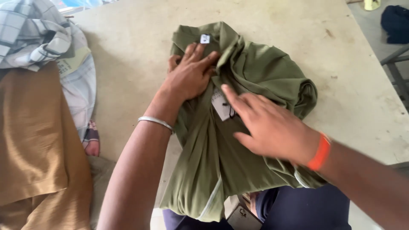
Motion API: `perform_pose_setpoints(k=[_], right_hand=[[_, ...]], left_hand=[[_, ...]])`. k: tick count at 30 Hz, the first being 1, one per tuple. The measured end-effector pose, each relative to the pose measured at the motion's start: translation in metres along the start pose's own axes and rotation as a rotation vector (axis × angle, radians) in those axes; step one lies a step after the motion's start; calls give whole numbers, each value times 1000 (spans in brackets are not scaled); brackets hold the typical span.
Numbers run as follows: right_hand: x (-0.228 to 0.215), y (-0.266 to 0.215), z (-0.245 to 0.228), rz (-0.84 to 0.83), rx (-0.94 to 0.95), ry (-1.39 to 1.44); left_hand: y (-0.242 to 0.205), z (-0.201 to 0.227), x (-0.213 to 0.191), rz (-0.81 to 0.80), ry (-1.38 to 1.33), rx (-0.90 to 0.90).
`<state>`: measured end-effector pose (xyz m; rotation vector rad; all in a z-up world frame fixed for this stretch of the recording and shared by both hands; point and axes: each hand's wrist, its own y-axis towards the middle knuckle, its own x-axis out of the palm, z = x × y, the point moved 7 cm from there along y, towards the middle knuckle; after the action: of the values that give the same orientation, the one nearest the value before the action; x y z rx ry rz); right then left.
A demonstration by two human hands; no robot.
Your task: Buttoning up a green long-sleeved shirt on a flat table.
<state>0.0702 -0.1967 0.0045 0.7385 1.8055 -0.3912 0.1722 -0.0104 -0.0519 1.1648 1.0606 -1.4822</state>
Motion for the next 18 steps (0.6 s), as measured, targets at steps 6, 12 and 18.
perform_pose_setpoints(k=[6,12,18], right_hand=[[2,-119,32,-43,368,-313],[-3,-180,19,325,463,-98],[30,-207,9,219,273,92]], left_hand=[[9,-17,-13,137,-37,-162],[14,-33,-9,202,-32,-291],[-7,-31,-13,252,-6,-318]])
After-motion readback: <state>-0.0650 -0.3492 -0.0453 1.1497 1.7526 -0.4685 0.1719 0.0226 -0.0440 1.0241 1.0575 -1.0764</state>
